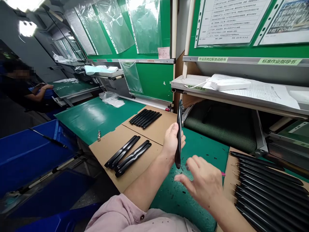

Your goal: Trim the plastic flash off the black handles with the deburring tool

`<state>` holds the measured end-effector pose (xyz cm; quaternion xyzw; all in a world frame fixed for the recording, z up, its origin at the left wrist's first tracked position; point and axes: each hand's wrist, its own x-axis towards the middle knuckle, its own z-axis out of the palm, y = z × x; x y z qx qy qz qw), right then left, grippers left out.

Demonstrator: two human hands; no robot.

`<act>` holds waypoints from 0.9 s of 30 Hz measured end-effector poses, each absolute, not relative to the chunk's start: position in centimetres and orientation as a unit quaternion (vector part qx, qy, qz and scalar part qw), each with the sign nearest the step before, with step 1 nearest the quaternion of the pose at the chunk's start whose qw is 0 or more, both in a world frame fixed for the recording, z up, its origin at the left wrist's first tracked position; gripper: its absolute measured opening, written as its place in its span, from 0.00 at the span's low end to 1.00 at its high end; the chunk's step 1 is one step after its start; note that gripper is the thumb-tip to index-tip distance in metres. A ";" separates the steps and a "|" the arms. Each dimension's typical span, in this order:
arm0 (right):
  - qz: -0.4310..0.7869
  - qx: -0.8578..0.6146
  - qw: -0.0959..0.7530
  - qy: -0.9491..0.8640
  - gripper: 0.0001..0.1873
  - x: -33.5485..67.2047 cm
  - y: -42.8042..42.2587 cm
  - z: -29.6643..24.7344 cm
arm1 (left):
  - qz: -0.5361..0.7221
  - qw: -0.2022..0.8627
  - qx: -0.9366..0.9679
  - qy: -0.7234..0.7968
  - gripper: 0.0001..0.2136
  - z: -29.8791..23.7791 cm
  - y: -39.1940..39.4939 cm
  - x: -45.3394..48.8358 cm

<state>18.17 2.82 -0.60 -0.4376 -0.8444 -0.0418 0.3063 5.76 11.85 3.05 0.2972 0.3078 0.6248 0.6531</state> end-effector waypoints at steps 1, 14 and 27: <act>-0.024 -0.415 0.311 -0.855 0.28 18.0 2.3 -0.8 | 0.631 0.651 0.290 0.307 0.16 3.1 11.9 5.6; 0.198 -0.429 0.522 -0.710 0.10 19.3 3.3 -0.7 | 0.632 0.669 0.267 0.287 0.15 3.4 11.8 5.9; 0.052 -0.431 0.541 -0.721 0.10 19.4 4.6 -0.3 | 0.602 0.678 0.313 0.281 0.12 3.0 10.7 6.5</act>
